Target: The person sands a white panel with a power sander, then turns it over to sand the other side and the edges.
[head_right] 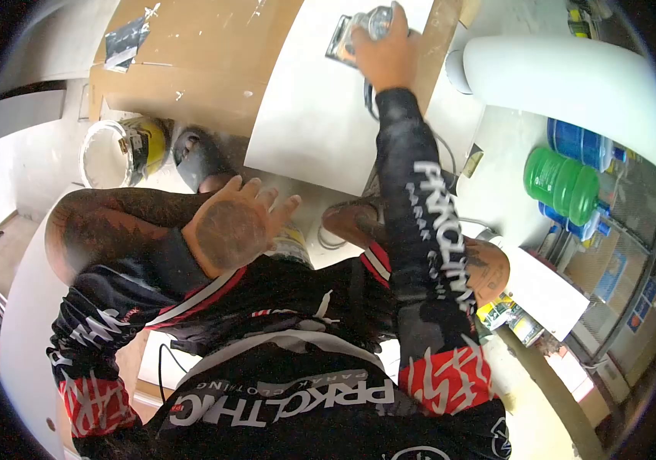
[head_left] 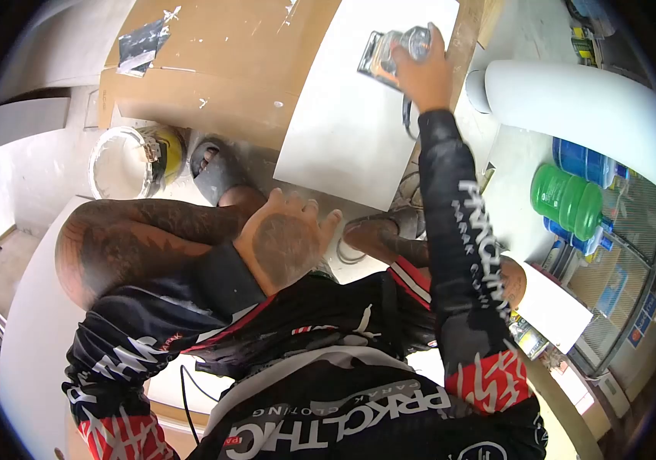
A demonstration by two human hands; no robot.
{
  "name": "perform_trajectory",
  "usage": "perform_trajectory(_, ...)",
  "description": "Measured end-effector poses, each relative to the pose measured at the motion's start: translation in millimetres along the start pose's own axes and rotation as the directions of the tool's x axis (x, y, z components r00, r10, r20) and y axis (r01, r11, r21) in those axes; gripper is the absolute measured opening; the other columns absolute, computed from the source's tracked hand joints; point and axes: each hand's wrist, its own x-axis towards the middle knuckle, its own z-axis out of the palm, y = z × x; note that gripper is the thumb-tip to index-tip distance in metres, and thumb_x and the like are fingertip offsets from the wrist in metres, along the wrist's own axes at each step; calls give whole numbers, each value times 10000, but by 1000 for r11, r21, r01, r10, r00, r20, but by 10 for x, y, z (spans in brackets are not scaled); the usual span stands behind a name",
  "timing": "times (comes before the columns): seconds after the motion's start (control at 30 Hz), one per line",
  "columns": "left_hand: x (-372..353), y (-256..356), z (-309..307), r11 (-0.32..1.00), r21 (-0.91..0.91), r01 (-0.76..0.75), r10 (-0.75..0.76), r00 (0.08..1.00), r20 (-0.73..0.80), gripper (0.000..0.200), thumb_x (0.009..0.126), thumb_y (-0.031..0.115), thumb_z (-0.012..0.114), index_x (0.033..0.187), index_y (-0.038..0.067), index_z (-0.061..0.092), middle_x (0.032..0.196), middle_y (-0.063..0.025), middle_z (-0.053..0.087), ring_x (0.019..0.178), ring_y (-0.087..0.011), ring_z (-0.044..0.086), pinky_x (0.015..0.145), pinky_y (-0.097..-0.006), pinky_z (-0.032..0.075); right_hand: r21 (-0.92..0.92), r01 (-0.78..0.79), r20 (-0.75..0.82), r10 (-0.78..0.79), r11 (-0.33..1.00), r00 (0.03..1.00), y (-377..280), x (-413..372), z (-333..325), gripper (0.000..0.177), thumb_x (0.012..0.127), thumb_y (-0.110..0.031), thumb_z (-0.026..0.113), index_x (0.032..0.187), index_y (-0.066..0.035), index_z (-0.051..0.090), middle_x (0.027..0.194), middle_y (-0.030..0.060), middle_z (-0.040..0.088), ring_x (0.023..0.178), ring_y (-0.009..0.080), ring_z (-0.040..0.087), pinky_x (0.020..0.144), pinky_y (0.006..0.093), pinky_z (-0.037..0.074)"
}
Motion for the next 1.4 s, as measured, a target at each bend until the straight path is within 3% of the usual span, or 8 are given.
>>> perform_trajectory(0.27, -34, 51, 138, 998, -49, -38, 41, 998, 44, 711, 826, 396, 756, 1429, 94, 527, 1175, -133, 663, 1079, -289, 637, 937, -442, 489, -7, -36, -55, 35, 999, 998, -5, -250, -38, 825, 815, -383, 736, 1519, -124, 393, 1343, 347, 493, 1220, 444, 542, 1022, 464, 467)
perform_trajectory(0.43, -128, 110, 226, 997, 70, -39, 42, 999, -32, 710, 819, 405, 762, 1420, 106, 531, 1173, -128, 660, 1092, -283, 632, 953, -446, 473, -21, -78, -6, 78, 997, 997, -92, -206, -82, 836, 819, -391, 737, 1523, -110, 385, 1351, 345, 474, 1180, 427, 569, 1000, 452, 483)
perform_trajectory(0.77, -240, 203, 82, 998, -25, 63, -62, 997, 40, 699, 826, 409, 752, 1416, 102, 536, 1205, -158, 651, 1111, -297, 625, 973, -462, 458, 62, 26, 115, -33, 998, 993, -527, -1675, -246, 798, 839, -285, 749, 1523, -115, 375, 1324, 258, 445, 1051, 382, 631, 879, 450, 547)
perform_trajectory(0.93, -264, 189, 138, 999, -18, 38, -40, 991, -128, 465, 890, 290, 657, 1308, 91, 622, 1117, -147, 681, 1053, -301, 651, 964, -462, 458, 41, 48, 154, -54, 998, 987, -711, -2000, -149, 796, 826, -281, 762, 1515, -123, 396, 1329, 245, 439, 1030, 363, 646, 862, 446, 558)
perform_trajectory(1.07, -196, 193, 57, 989, -108, 100, -107, 992, -60, 376, 907, 229, 604, 1255, 93, 649, 1057, -137, 693, 1025, -299, 661, 927, -456, 470, 65, 65, 43, -68, 996, 997, -668, -1499, 47, 789, 830, -301, 758, 1511, -124, 403, 1331, 224, 446, 1064, 358, 639, 891, 442, 550)
perform_trajectory(1.17, -149, 167, 42, 982, -150, 114, -127, 989, -76, 349, 907, 212, 600, 1231, 96, 657, 1012, -125, 699, 996, -295, 668, 879, -462, 480, -27, -64, 101, 66, 998, 993, -599, -851, 45, 801, 831, -373, 737, 1523, -167, 391, 1332, 222, 461, 1131, 363, 609, 948, 456, 523)
perform_trajectory(1.27, 3, 82, 229, 998, 10, 59, -53, 952, -300, 347, 897, 212, 617, 1220, 96, 662, 895, -119, 703, 890, -283, 694, 757, -434, 503, -61, 16, 81, -11, 998, 997, -463, -260, 161, 834, 816, -414, 737, 1532, -183, 377, 1362, 241, 454, 1153, 384, 602, 994, 460, 500)
perform_trajectory(1.4, 189, -108, 338, 972, -216, 90, -96, 995, -17, 385, 850, 296, 692, 1161, 70, 681, 784, -164, 698, 775, -312, 720, 680, -433, 546, -117, -73, 56, 80, 990, 995, -470, 389, 265, 882, 802, -465, 725, 1549, -188, 348, 1403, 278, 428, 1196, 425, 588, 1038, 464, 476)
